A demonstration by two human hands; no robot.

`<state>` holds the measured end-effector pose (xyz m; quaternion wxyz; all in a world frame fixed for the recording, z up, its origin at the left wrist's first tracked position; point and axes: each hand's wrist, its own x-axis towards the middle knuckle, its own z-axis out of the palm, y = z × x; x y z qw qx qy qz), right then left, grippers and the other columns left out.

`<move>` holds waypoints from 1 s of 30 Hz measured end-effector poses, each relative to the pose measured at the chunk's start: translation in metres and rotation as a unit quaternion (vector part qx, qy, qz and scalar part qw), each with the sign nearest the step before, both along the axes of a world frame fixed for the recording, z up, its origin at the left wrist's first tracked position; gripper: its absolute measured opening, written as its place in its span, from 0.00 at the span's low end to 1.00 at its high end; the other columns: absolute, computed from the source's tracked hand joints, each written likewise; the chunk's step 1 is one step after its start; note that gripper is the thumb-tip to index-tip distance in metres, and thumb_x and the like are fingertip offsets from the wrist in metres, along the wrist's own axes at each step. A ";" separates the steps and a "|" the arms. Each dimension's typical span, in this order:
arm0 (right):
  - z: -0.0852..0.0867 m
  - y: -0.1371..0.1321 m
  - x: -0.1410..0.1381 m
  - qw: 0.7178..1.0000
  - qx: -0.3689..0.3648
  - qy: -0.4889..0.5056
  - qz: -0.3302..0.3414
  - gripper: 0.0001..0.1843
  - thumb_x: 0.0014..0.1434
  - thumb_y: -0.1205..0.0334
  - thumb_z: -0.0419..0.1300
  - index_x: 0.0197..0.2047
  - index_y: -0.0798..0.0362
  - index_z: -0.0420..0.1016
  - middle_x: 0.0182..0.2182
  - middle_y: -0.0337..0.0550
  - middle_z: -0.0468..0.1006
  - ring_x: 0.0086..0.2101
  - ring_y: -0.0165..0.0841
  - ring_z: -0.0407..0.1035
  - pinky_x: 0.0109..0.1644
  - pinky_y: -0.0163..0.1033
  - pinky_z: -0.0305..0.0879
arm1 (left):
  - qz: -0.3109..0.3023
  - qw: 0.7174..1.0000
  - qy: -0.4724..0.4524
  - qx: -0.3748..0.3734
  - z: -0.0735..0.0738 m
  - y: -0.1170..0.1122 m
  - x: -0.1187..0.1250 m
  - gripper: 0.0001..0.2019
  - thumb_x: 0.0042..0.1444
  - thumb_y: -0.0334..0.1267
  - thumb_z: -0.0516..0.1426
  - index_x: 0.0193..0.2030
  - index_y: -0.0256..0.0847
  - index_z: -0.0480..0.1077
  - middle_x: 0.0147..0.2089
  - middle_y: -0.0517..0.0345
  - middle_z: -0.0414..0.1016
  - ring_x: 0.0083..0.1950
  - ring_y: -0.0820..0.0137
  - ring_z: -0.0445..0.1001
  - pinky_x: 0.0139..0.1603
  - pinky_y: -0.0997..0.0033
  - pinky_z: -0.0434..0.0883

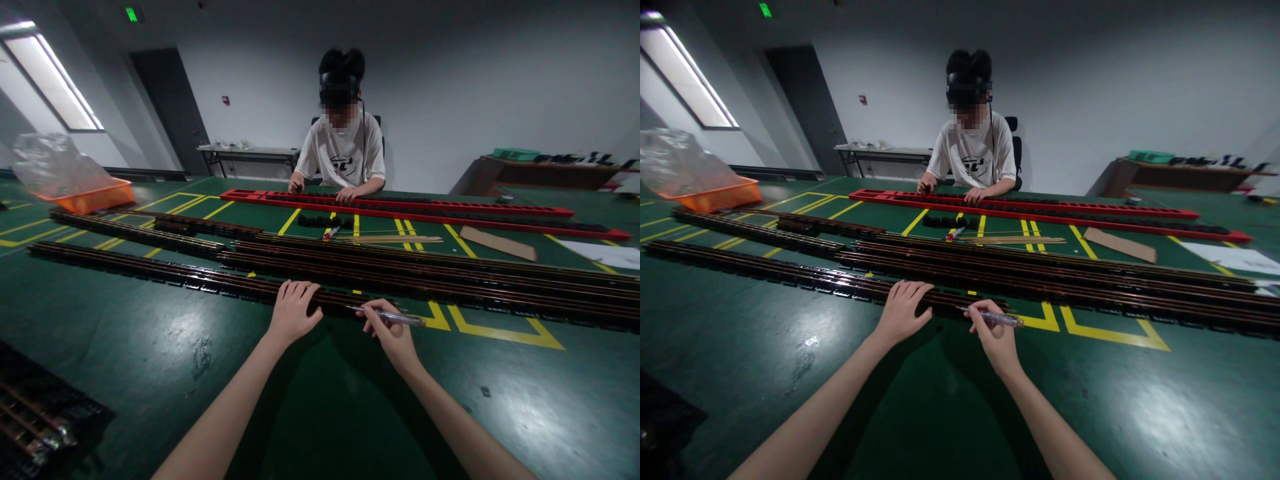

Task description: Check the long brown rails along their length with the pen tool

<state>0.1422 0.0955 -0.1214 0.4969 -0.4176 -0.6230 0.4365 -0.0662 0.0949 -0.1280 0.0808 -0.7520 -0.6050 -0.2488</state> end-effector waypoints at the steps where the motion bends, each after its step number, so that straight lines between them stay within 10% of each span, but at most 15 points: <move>1: 0.000 0.000 0.000 1.000 0.000 -0.001 -0.001 0.16 0.55 0.47 0.59 0.33 0.53 0.70 0.29 0.44 0.78 0.23 0.30 0.68 0.24 0.34 0.63 | 0.000 1.000 0.000 0.001 0.000 0.000 0.000 0.18 0.53 0.40 0.52 0.50 0.40 0.67 0.49 0.52 0.72 0.53 0.61 0.67 0.61 0.53 0.55; 30: 0.000 0.000 0.000 1.000 -0.008 0.000 -0.007 0.19 0.53 0.44 0.59 0.33 0.53 0.71 0.29 0.45 0.78 0.22 0.31 0.68 0.23 0.35 0.63 | -0.003 1.000 -0.002 0.008 -0.001 0.000 0.000 0.17 0.52 0.37 0.52 0.50 0.42 0.67 0.49 0.53 0.72 0.52 0.61 0.67 0.61 0.53 0.55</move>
